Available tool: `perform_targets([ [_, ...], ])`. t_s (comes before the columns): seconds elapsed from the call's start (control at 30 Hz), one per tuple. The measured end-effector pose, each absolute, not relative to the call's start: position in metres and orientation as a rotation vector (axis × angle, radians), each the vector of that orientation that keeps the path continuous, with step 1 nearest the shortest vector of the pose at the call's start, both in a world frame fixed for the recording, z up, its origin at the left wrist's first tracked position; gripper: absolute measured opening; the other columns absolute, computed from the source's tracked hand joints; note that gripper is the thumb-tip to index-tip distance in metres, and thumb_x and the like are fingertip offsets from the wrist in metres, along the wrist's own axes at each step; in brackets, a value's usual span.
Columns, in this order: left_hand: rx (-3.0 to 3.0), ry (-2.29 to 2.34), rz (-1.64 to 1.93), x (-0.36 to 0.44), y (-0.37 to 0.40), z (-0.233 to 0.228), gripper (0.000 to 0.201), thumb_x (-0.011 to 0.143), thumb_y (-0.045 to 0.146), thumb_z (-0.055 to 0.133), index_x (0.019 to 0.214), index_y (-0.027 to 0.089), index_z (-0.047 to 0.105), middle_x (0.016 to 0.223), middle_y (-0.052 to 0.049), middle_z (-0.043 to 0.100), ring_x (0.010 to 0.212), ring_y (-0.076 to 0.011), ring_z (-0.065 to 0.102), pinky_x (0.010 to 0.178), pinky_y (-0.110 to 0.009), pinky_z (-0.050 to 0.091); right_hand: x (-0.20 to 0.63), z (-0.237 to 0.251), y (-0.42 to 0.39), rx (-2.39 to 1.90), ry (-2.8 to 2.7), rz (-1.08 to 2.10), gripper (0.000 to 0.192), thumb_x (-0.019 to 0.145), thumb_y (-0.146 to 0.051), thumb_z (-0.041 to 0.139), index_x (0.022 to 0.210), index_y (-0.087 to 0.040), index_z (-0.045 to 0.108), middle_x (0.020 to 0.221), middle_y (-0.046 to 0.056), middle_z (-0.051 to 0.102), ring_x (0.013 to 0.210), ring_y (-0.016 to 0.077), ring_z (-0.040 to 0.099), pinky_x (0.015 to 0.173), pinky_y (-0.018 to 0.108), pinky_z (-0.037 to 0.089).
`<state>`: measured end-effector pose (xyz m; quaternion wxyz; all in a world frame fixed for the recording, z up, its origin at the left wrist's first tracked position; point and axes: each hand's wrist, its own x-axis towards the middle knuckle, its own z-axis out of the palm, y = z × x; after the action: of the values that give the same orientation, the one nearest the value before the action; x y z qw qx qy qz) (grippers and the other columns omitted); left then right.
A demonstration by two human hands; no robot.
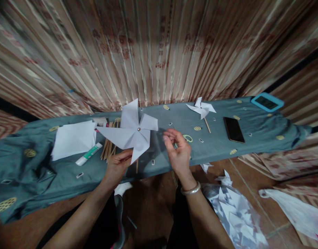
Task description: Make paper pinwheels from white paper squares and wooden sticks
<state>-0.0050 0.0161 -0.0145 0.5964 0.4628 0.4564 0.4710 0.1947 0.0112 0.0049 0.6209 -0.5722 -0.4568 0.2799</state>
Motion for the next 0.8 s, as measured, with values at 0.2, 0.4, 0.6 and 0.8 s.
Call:
perform_targets([
  [0.2, 1.078, 1.031, 0.950, -0.004, 0.013, -0.014, 0.022, 0.056, 0.034, 0.082, 0.072, 0.019, 0.079, 0.079, -0.006, 0.074, 0.070, -0.0165, 0.066, 0.067, -0.025, 0.052, 0.207, -0.002, 0.020, -1.207, -1.075, 0.706, 0.046, 0.080, -0.037, 0.071, 0.123, -0.027, 0.058, 0.121, 0.008, 0.067, 0.113, 0.0204, 0.062, 0.100, 0.040, 0.045],
  [0.4, 1.154, 1.058, 0.982, -0.002, 0.014, -0.007, 0.022, 0.053, 0.036, 0.084, 0.066, 0.020, 0.078, 0.068, -0.004, 0.072, 0.063, -0.0160, 0.062, 0.060, -0.024, 0.049, 0.201, -0.002, 0.019, -1.235, -0.966, 0.847, 0.042, 0.071, -0.039, 0.077, 0.109, -0.024, 0.064, 0.092, 0.002, 0.074, 0.087, 0.0171, 0.067, 0.087, 0.036, 0.049],
  [0.6, 1.128, 1.122, 1.012, -0.006, 0.015, -0.019, 0.021, 0.053, 0.031, 0.083, 0.068, 0.018, 0.077, 0.070, -0.003, 0.072, 0.066, -0.0179, 0.063, 0.066, -0.029, 0.052, 0.198, 0.003, 0.017, -1.222, -0.888, 0.999, 0.045, 0.062, -0.036, 0.084, 0.102, -0.025, 0.066, 0.077, -0.002, 0.071, 0.071, 0.0147, 0.064, 0.073, 0.032, 0.050],
  [0.8, 0.989, 1.137, 1.082, -0.004, 0.016, -0.020, 0.030, 0.048, 0.029, 0.087, 0.074, 0.018, 0.078, 0.078, -0.005, 0.076, 0.077, -0.0228, 0.070, 0.084, -0.038, 0.055, 0.191, 0.005, 0.012, -1.183, -0.808, 1.188, 0.047, 0.057, -0.034, 0.087, 0.098, -0.024, 0.068, 0.071, -0.003, 0.073, 0.065, 0.0141, 0.064, 0.069, 0.030, 0.051],
])
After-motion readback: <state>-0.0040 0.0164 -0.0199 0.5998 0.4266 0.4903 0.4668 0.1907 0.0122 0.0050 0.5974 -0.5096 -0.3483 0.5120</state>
